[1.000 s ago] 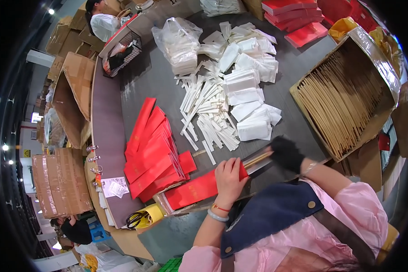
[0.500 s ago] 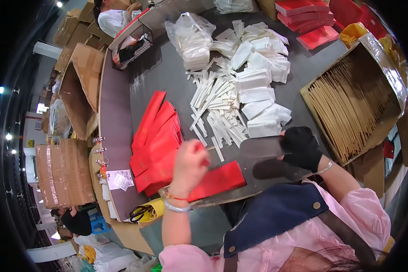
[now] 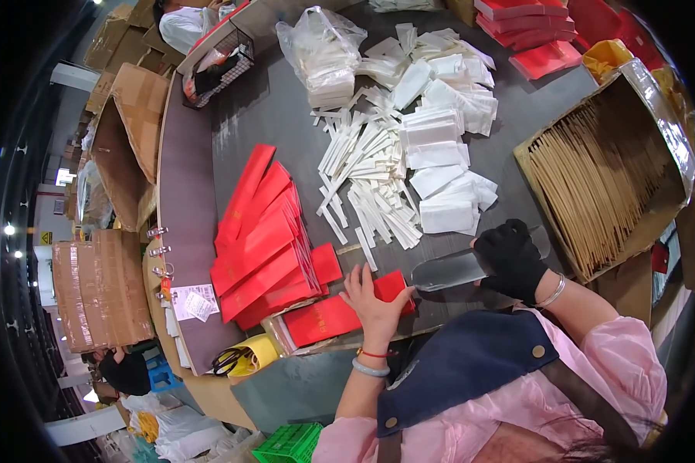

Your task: Placing wooden chopsticks into paper sleeves and organizing them into a cardboard box.

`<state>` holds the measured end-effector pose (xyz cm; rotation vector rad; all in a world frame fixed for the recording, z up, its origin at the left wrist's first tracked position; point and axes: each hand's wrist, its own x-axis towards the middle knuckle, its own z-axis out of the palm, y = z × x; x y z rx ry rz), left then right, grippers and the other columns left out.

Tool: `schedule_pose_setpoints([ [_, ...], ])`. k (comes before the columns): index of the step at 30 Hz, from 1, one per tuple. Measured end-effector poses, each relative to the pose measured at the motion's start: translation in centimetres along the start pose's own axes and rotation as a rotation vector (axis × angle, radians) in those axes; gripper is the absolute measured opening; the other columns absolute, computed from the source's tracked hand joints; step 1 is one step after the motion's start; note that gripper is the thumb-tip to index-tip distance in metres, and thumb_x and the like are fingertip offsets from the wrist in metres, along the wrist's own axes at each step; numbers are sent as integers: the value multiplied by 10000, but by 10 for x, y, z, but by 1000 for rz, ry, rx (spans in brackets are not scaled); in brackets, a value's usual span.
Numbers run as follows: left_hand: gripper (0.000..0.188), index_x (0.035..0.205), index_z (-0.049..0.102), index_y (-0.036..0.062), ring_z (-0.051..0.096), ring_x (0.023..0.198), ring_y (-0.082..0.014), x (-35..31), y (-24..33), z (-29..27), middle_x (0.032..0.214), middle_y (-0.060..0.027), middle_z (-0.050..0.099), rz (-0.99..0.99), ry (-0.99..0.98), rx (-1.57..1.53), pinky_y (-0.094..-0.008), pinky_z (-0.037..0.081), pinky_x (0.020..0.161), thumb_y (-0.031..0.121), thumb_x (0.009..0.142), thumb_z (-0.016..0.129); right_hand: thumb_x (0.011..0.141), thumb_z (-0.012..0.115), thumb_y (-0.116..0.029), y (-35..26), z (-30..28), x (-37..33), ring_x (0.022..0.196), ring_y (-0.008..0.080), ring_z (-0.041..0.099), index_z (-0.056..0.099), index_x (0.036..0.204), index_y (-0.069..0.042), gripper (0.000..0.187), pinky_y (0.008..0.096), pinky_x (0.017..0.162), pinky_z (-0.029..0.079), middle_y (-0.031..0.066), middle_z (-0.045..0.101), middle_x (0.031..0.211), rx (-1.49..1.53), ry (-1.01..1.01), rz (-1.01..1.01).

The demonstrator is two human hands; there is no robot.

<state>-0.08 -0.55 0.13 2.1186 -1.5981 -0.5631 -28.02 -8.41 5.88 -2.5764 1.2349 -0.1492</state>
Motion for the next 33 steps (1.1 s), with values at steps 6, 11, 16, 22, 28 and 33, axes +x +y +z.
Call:
schedule_pose_setpoints([
  [6,853,1318,500,5,386,1289,-377,0,8,4,1355,-196,463,92,30,31,-588,194,1102,479,680,811,666,755,-517,-39,51,31,1014,316,550,589,1175,-101,678,483,955,342,99,602,1054,65,-132,-107],
  [11,477,1056,616,32,577,986,-324,47,0,-5,1027,-124,624,7,112,15,-512,400,898,369,754,768,667,798,-412,-17,40,28,1060,319,553,615,1179,-110,622,457,946,377,119,614,1097,289,165,-106],
  [16,184,855,622,93,623,833,-320,70,-23,-9,846,-89,626,-90,48,191,-494,447,742,249,815,712,680,804,-181,70,-5,-28,1057,293,576,635,1118,-79,480,398,938,434,117,622,1084,198,486,308],
  [22,95,826,605,60,605,765,-336,72,16,0,821,-119,611,225,200,17,-458,466,674,132,829,667,854,660,-193,212,-8,-174,1110,345,555,596,1167,-10,368,407,958,440,167,595,1174,-6,640,874],
  [28,242,958,616,55,552,923,-331,92,81,37,965,-117,599,679,81,-42,-426,464,807,75,740,719,921,534,-183,205,0,-165,1127,363,540,577,1202,10,344,410,971,424,192,572,1209,-74,426,969],
  [33,296,957,613,48,556,953,-319,92,71,45,934,-107,587,585,-65,40,-410,463,836,49,697,754,937,494,-180,192,-19,-149,1140,377,527,563,1223,8,349,420,968,418,211,568,1217,38,357,1072],
])
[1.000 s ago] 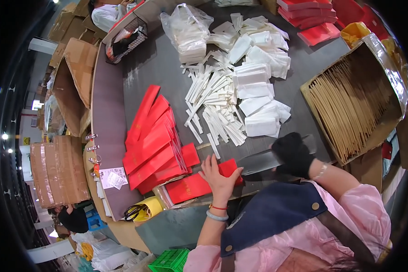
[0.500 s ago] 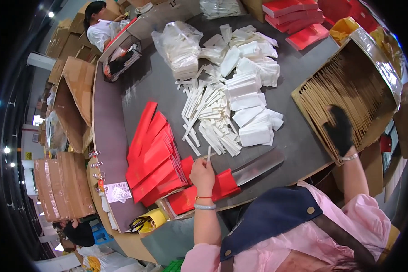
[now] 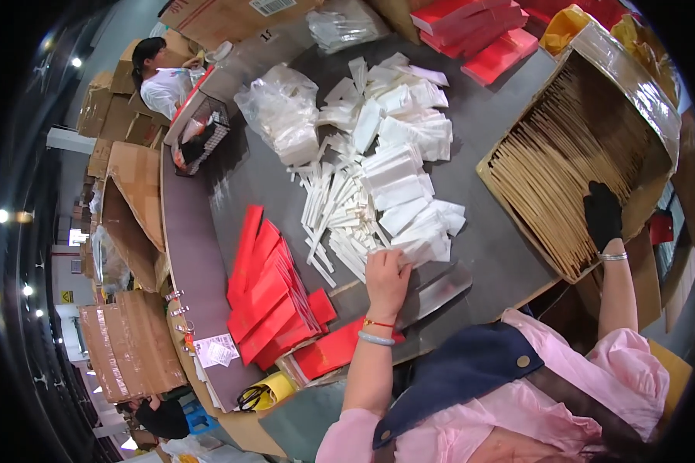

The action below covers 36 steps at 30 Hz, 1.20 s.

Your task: Placing wooden chopsticks into paper sleeves and organizing them into a cardboard box.

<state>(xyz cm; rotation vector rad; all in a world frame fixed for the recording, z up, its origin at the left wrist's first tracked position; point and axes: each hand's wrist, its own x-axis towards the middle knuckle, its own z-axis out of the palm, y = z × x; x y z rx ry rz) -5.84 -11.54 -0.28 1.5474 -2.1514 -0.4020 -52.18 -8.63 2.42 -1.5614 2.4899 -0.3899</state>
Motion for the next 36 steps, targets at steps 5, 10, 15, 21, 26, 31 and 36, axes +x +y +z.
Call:
schedule_pose_setpoints([
  [5,260,931,621,50,599,863,-295,1,3,3,913,-111,578,-52,46,-140,-376,501,739,62,715,766,1002,474,-259,41,22,6,1222,328,525,565,1262,23,394,378,1054,389,189,586,1282,-59,85,-35],
  [10,214,901,635,57,627,773,-277,-1,-1,2,915,-103,589,-80,49,-184,-360,520,676,69,734,768,988,502,-248,22,13,5,1214,330,530,570,1254,22,385,376,1035,401,190,596,1264,97,188,98],
  [15,163,841,651,61,633,754,-277,-1,-2,2,894,-103,596,-33,98,-171,-352,526,668,63,729,769,958,531,-186,2,-2,2,1177,334,542,588,1208,16,326,365,1005,416,182,612,1207,73,96,54],
  [21,129,844,666,36,621,669,-171,-6,3,-26,785,-72,657,-217,42,-461,-289,506,627,50,755,759,930,497,-123,1,0,12,1075,349,552,589,1124,-4,245,404,913,430,218,574,1115,9,-24,69],
  [26,163,846,685,75,579,687,-179,-36,19,-50,719,-47,624,-183,-217,-405,-316,482,671,88,718,785,940,518,-132,2,6,6,1039,328,578,610,1142,-8,255,385,910,444,180,617,1126,110,429,-123],
  [31,336,945,699,96,523,897,-277,-68,22,-48,926,-69,578,-84,-9,-75,-390,449,796,183,646,824,822,663,-122,-136,11,-49,855,324,618,674,1078,-92,258,379,743,489,132,646,919,440,-187,-839],
  [36,675,1188,616,63,482,1123,-326,-92,16,-69,1160,-95,572,-86,-138,63,-429,381,974,226,582,863,831,653,-223,-175,54,-91,725,305,582,695,1036,-217,209,430,633,464,97,562,745,222,-399,-1004],
])
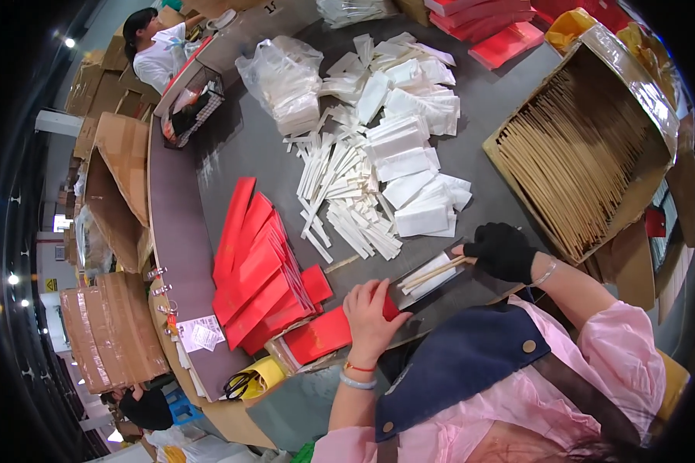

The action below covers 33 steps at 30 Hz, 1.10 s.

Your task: Placing wooden chopsticks into paper sleeves and organizing them into a cardboard box.

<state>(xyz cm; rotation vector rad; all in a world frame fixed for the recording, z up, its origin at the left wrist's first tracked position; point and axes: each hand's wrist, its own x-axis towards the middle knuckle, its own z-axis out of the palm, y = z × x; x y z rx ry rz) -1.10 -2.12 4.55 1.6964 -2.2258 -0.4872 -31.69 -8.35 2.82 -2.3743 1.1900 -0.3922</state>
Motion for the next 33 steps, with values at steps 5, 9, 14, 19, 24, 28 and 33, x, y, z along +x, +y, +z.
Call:
schedule_pose_setpoints([
  [5,711,1209,602,58,474,1139,-334,-1,-2,24,1213,-97,554,14,16,-73,-454,368,994,232,572,865,845,642,-280,-14,56,28,797,311,609,695,1008,-156,212,417,690,488,112,621,822,58,-7,-126],
  [9,716,1224,590,47,468,1163,-337,11,8,21,1233,-91,551,-36,22,-38,-465,367,996,205,580,861,834,660,-256,8,62,31,848,321,621,679,913,-70,203,406,721,497,138,653,885,184,87,25],
  [14,712,1271,551,56,474,1148,-337,16,6,31,1253,-112,517,29,33,-16,-456,383,962,224,639,831,777,652,-114,-25,87,35,909,360,578,596,1005,-34,248,407,775,474,176,581,971,385,59,169],
  [19,481,1186,615,184,494,1096,-333,28,11,12,1212,-133,525,67,4,-44,-446,416,886,191,718,725,647,810,-402,-45,47,46,1026,290,562,604,1092,-104,574,465,937,390,117,582,1122,33,118,-35],
  [24,311,953,641,148,519,1020,-318,38,0,-48,1140,-116,536,189,-313,89,-455,443,847,115,650,702,615,790,-481,-30,24,32,1030,315,557,604,1119,-118,649,499,949,356,112,607,1043,-81,-60,-41],
  [28,290,929,653,86,507,1095,-383,38,-57,-99,1185,-163,543,69,55,262,-514,428,907,29,646,686,637,792,-455,-31,-13,25,1018,319,556,587,1106,-74,639,450,962,354,119,593,1046,-58,75,168],
  [33,629,1200,591,34,394,1267,-403,1,-32,-17,1361,-198,443,-305,199,18,-568,306,1056,359,700,789,619,799,-451,-38,-8,19,1019,296,560,594,1099,-74,644,452,977,342,103,594,1048,-163,27,122],
])
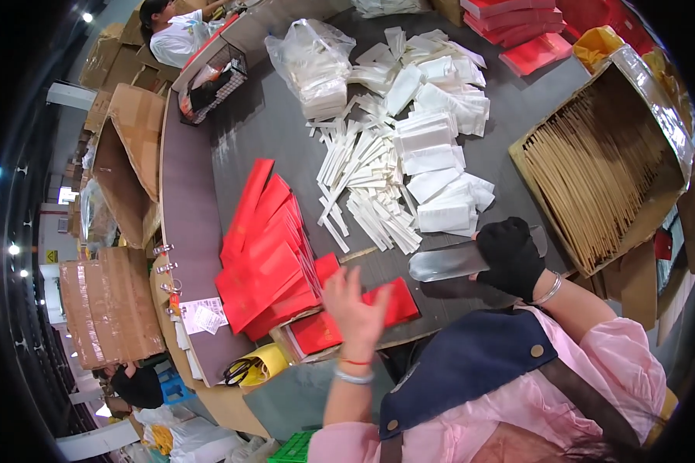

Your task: Placing wooden chopsticks into paper sleeves and organizing them into a cardboard box.

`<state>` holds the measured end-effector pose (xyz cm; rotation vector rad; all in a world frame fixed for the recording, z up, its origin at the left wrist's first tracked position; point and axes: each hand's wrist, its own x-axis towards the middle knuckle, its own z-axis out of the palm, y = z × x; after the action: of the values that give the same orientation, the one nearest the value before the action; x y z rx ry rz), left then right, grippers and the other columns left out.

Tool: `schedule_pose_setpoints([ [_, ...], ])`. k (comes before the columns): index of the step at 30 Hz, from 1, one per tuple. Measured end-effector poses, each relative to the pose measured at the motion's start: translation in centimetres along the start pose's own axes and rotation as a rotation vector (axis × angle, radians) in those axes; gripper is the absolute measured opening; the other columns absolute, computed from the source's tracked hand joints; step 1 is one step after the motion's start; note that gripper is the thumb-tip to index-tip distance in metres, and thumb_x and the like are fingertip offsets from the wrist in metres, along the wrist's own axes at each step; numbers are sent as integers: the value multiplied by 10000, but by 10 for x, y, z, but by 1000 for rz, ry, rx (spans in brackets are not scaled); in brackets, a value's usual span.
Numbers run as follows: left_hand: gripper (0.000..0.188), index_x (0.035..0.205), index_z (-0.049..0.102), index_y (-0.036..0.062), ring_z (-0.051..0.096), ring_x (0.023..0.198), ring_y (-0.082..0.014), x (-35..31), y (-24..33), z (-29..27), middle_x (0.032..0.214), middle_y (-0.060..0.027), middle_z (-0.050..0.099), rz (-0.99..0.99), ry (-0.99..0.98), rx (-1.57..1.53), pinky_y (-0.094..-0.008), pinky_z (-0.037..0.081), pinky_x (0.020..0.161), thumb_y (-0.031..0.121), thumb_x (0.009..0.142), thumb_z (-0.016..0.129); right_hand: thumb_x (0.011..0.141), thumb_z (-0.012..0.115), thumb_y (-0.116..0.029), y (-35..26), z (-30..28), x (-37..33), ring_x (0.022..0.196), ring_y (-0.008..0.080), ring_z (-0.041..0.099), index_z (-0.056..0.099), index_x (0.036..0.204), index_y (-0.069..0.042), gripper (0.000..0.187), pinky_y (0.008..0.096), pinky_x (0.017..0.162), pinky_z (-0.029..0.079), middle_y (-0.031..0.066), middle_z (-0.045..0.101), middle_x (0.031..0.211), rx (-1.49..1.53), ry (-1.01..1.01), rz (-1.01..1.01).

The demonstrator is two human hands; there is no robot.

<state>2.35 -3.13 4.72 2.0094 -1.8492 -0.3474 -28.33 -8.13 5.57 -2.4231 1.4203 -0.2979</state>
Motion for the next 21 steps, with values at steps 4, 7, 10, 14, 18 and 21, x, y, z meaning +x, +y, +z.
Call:
schedule_pose_setpoints([
  [4,886,1343,490,28,324,1344,-360,-32,5,49,1407,-178,422,-193,-63,66,-595,135,1127,487,659,815,610,801,-447,-8,-3,3,1020,282,565,611,1084,-79,630,465,987,334,90,602,1036,-37,-41,-55],
  [7,888,1335,498,24,328,1343,-352,-31,-1,52,1401,-169,429,-216,-35,-91,-587,140,1127,492,651,819,604,805,-449,-7,-4,2,1026,285,566,617,1090,-83,637,471,1001,326,90,609,1036,-72,-89,-61],
  [10,891,1333,496,19,341,1336,-342,-33,0,54,1392,-156,440,-199,-37,-94,-588,135,1127,490,650,820,596,809,-450,-9,-4,2,1033,289,565,618,1096,-84,649,472,1012,321,90,613,1046,-74,-161,-68],
  [14,865,1339,485,47,320,1346,-342,-32,8,50,1385,-147,428,-201,-49,-70,-620,133,1115,473,662,814,594,810,-454,-11,-5,-1,1030,291,566,619,1094,-80,652,471,1015,319,89,614,1049,-82,-129,-77],
  [18,861,1357,461,48,319,1352,-348,-34,-1,49,1390,-147,431,-189,-54,-93,-622,130,1116,438,670,805,614,798,-465,-8,-4,2,1047,292,563,620,1106,-78,651,470,1012,323,97,614,1056,-25,-170,-82],
  [21,882,1373,436,44,318,1358,-353,-34,-4,54,1393,-153,433,-178,-71,-53,-614,128,1122,417,663,803,638,778,-484,-17,21,14,1050,295,561,621,1105,-81,637,471,984,342,107,612,1059,49,-274,-97],
])
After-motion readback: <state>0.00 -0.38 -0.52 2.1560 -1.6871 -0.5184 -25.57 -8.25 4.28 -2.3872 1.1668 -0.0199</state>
